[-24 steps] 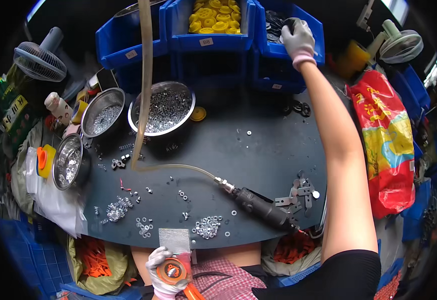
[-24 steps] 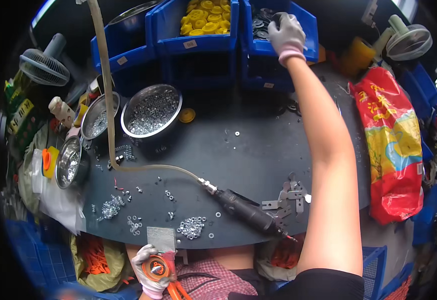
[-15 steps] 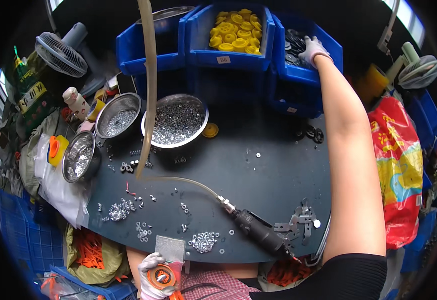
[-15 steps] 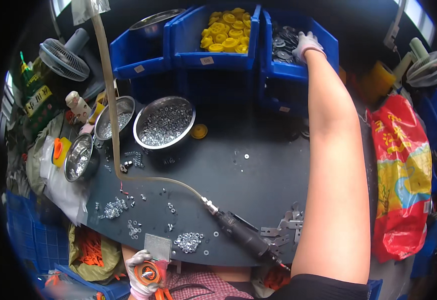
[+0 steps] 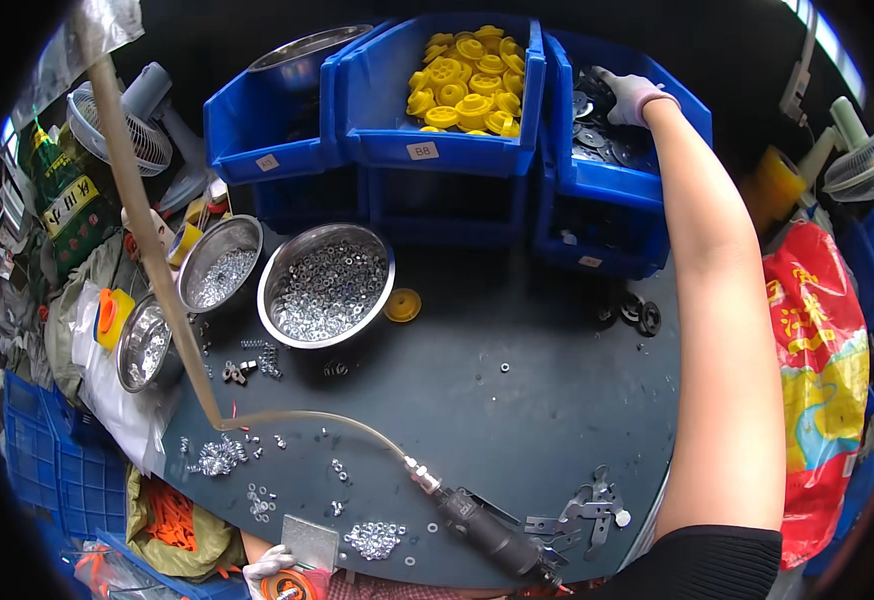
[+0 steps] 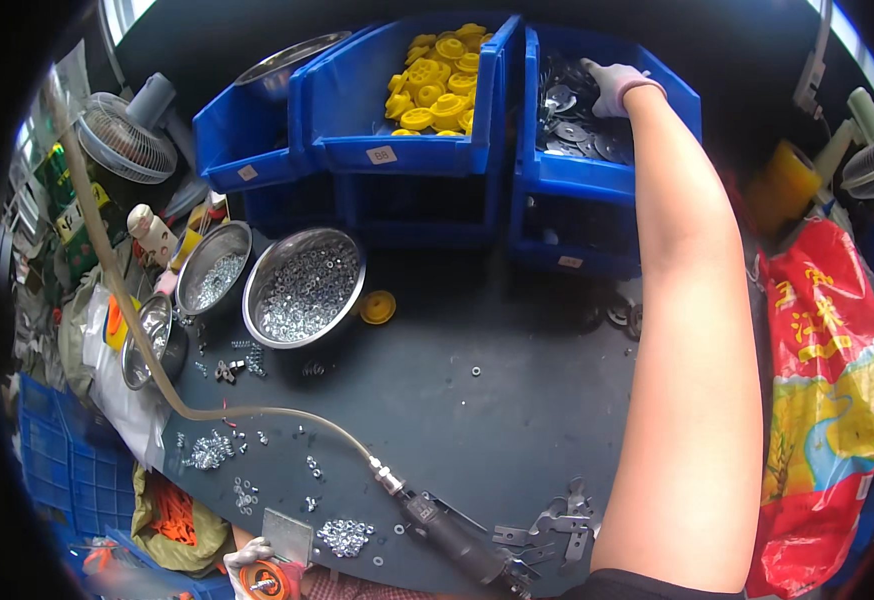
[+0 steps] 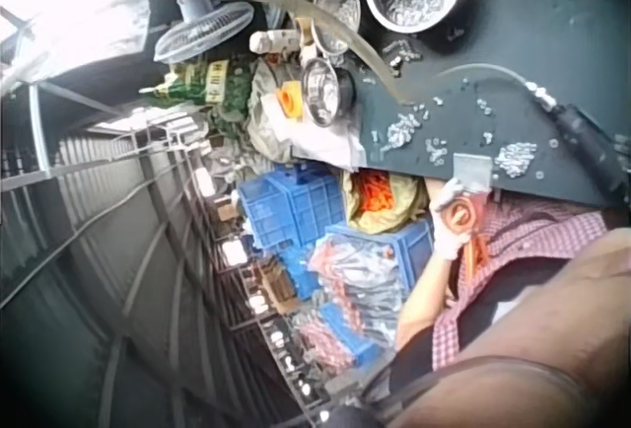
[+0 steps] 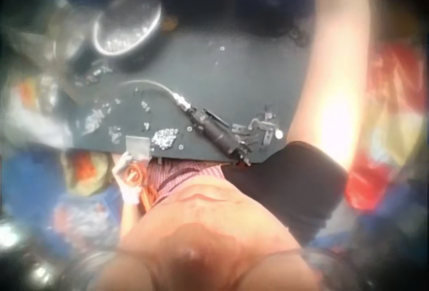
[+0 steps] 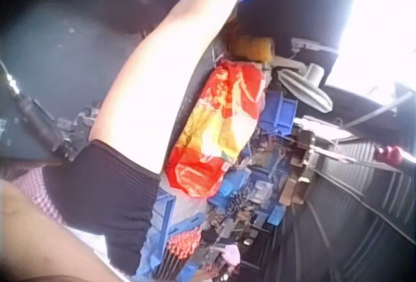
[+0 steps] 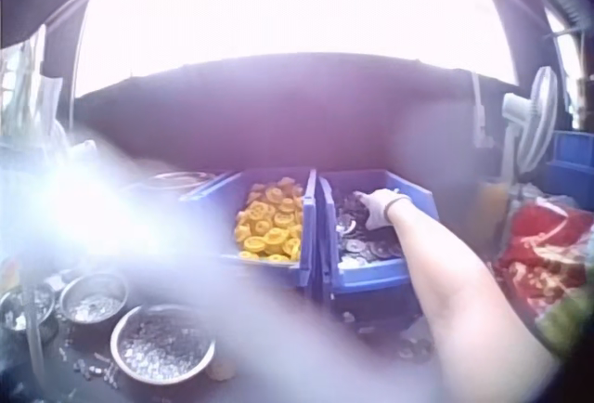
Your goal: The person assembles small metal components, including metal washers and screws, into an orange and black mechanical housing. The assembly is performed using a pneumatic screwdriver and manual assembly.
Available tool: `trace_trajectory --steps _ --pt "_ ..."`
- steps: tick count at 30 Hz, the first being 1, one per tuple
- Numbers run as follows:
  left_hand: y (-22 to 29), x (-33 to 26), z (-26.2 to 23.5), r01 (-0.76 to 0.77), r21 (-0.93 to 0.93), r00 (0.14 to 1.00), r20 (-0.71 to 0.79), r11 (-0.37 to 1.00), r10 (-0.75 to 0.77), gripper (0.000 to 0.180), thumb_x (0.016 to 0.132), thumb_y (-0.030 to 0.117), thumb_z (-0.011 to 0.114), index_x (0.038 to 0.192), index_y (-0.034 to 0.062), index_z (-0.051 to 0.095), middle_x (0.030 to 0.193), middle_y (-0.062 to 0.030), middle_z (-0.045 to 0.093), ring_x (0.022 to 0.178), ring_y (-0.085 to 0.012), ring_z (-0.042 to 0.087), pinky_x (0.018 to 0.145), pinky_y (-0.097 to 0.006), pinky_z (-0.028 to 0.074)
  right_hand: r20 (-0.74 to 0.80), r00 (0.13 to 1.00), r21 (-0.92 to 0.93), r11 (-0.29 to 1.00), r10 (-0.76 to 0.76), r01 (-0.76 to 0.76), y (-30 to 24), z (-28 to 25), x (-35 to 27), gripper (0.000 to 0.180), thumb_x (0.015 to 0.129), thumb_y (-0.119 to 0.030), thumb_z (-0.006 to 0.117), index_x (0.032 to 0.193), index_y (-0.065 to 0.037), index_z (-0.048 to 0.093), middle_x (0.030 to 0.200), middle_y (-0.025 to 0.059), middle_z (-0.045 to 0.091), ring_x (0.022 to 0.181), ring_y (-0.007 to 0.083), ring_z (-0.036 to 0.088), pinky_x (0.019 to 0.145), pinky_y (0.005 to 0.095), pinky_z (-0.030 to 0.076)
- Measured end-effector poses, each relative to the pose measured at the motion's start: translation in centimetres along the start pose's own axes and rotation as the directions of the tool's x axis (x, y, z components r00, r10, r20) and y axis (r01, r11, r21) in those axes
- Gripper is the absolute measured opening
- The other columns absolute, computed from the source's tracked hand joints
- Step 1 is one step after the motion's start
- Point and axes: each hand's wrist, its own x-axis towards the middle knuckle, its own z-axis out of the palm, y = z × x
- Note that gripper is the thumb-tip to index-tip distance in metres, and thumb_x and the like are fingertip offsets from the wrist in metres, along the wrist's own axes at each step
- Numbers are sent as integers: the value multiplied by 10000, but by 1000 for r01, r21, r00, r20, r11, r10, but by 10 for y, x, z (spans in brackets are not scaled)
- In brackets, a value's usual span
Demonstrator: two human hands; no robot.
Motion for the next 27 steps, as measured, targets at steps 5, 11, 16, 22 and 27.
trace_trajectory --steps 5,11,16,22,27 --pt "4 -1 3 -7 7 1000 -4 1000 7 1001 568 652 809 1265 55 409 1264 -167 509 1281 -343 426 1040 -486 380 -227 974 37 999 30 -22 -2 10 3 697 806 -185 666 1440 -218 380 1232 161 609 1140 335 587 972 449 476" --pt "12 2 7 25 -24 1000 -15 999 -26 975 620 663 771 1276 43 401 1260 -168 502 1289 -341 408 1042 -484 367 -246 969 -56 998 -11 -3 -5 9 -6 578 875 6 498 1397 -241 456 1233 154 608 1130 324 597 959 428 491" --pt "5 9 4 -72 -5 995 63 997 72 989 638 685 740 1296 37 388 1292 -170 477 1304 -334 401 1064 -494 338 -239 971 -20 1000 9 -14 -4 3 -25 541 919 -27 439 1384 -300 474 1253 153 597 1157 324 582 977 424 479" --pt "-44 8 -6 -240 -120 967 56 963 248 1017 530 556 881 1267 50 396 1253 -156 482 1201 -278 474 1036 -421 395 -303 953 114 993 11 25 -7 -27 -75 521 852 -92 592 1341 -260 529 1218 139 616 1103 321 603 961 427 480" --pt "-43 9 -3 -207 -187 978 -5 960 210 993 458 614 884 1156 64 441 1093 -104 541 1077 -233 514 951 -370 447 -459 887 108 994 41 10 2 -45 -111 500 853 -145 596 1316 -327 540 1134 133 656 1049 327 629 934 436 491"
